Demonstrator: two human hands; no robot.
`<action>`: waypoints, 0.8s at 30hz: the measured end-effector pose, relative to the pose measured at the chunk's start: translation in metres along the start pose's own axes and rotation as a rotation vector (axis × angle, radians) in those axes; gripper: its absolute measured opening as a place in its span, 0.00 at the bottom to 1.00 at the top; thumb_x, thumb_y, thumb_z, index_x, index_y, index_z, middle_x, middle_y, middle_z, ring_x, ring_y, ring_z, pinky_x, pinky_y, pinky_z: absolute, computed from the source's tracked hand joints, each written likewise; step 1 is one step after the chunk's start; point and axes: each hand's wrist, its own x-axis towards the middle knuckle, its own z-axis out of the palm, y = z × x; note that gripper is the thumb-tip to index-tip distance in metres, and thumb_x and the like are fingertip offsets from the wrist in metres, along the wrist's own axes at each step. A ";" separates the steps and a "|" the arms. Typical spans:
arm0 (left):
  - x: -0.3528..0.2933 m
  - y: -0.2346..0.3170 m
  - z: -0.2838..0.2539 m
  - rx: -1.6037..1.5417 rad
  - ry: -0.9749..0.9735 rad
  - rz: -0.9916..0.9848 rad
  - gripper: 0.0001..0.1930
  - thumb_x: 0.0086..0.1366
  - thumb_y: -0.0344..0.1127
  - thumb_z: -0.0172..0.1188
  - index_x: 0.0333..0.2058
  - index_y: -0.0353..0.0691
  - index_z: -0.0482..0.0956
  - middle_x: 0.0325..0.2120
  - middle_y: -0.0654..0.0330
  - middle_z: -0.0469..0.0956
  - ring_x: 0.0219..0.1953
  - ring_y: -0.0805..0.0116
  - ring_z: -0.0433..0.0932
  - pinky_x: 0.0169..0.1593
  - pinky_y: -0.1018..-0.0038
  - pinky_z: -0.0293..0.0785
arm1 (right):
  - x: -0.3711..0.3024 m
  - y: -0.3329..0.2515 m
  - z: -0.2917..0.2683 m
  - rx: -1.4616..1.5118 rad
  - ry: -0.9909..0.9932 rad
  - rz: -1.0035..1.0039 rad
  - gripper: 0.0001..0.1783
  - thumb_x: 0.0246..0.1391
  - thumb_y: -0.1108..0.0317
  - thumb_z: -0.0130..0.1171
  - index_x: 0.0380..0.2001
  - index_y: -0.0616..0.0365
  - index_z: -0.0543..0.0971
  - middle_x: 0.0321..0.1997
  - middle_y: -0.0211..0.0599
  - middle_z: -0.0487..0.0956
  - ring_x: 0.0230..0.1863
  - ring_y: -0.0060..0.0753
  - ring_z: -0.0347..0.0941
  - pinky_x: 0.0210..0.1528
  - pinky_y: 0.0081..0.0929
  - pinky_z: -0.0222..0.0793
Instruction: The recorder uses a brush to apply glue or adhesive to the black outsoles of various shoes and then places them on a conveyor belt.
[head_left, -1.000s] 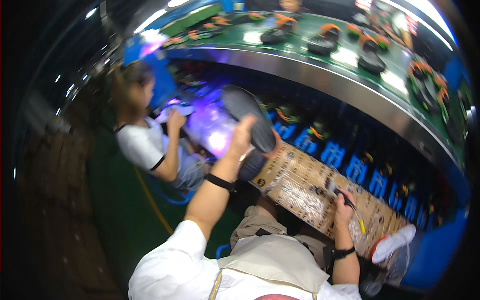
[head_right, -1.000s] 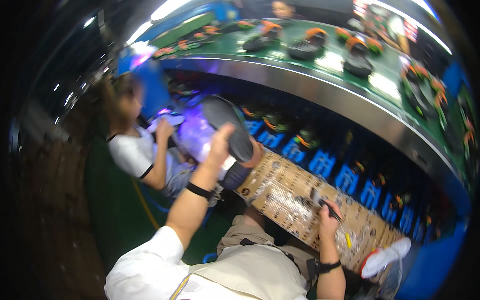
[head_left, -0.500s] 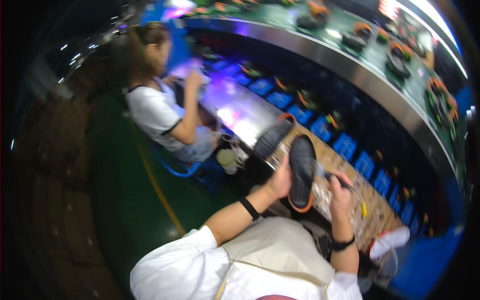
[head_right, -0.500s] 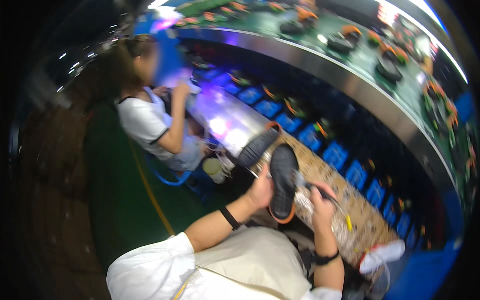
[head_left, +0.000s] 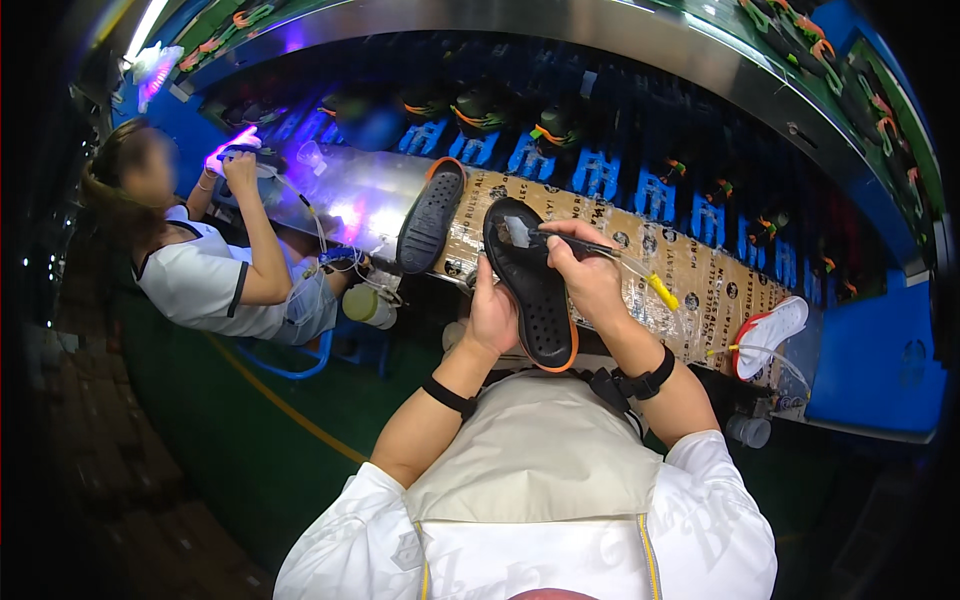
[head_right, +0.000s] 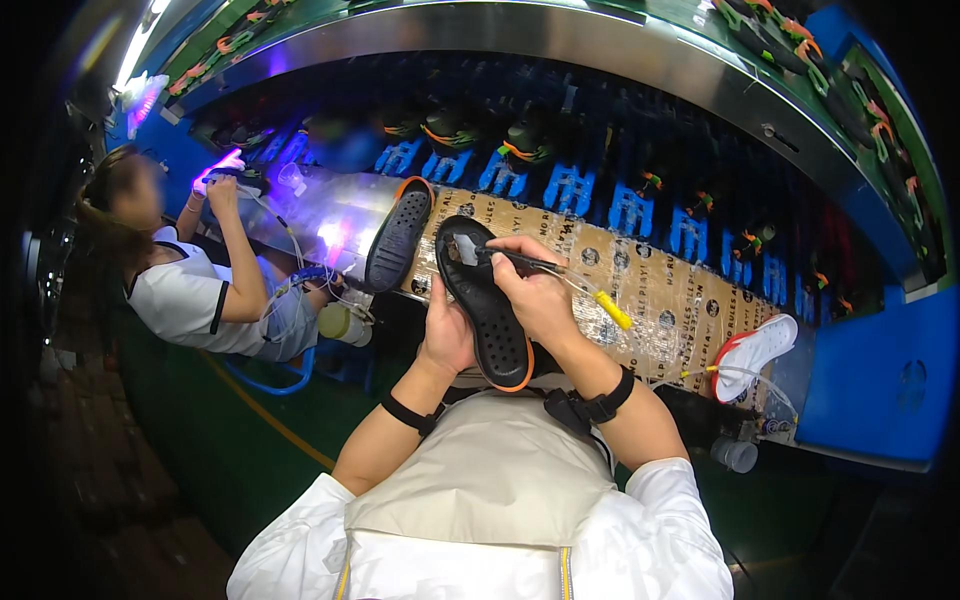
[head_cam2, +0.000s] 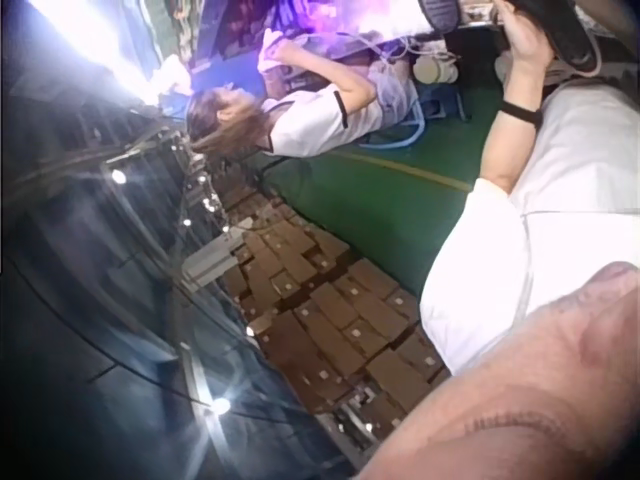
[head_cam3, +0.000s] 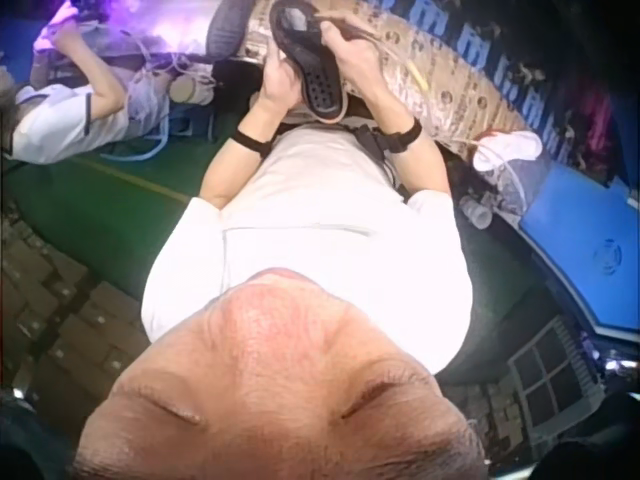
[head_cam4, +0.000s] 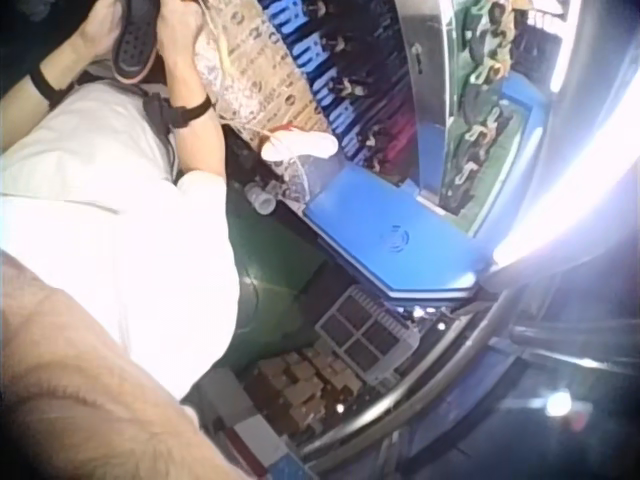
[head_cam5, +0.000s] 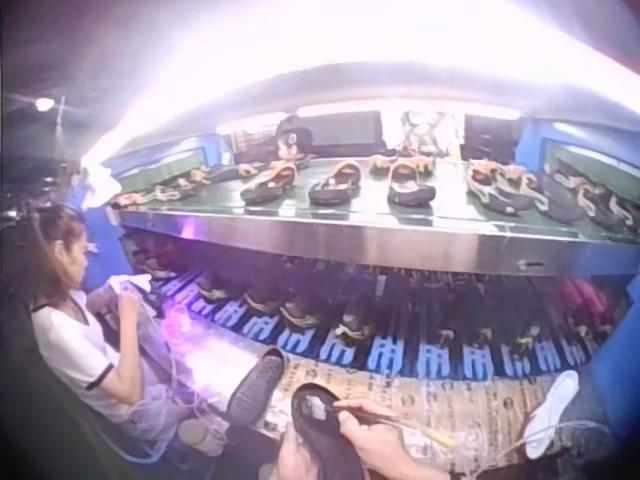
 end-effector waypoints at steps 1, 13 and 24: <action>0.000 0.000 0.001 -0.010 0.000 -0.003 0.47 0.74 0.75 0.26 0.73 0.41 0.60 0.69 0.54 0.67 0.71 0.57 0.66 0.74 0.57 0.61 | 0.000 -0.002 0.001 0.001 0.004 0.004 0.11 0.62 0.68 0.62 0.44 0.61 0.85 0.30 0.26 0.81 0.32 0.16 0.71 0.37 0.21 0.69; 0.012 0.025 0.001 0.051 0.094 0.141 0.43 0.77 0.70 0.24 0.65 0.39 0.69 0.58 0.50 0.77 0.59 0.53 0.77 0.66 0.56 0.72 | -0.022 -0.023 -0.007 -0.457 -0.276 -0.253 0.14 0.56 0.69 0.66 0.46 0.59 0.84 0.37 0.45 0.86 0.35 0.39 0.84 0.43 0.31 0.78; 0.003 0.015 0.030 0.068 0.063 0.163 0.42 0.77 0.71 0.27 0.69 0.42 0.66 0.64 0.53 0.73 0.66 0.57 0.72 0.70 0.59 0.67 | 0.006 -0.051 -0.003 -0.179 -0.112 -0.102 0.15 0.60 0.72 0.65 0.50 0.61 0.85 0.46 0.40 0.87 0.45 0.30 0.83 0.49 0.28 0.78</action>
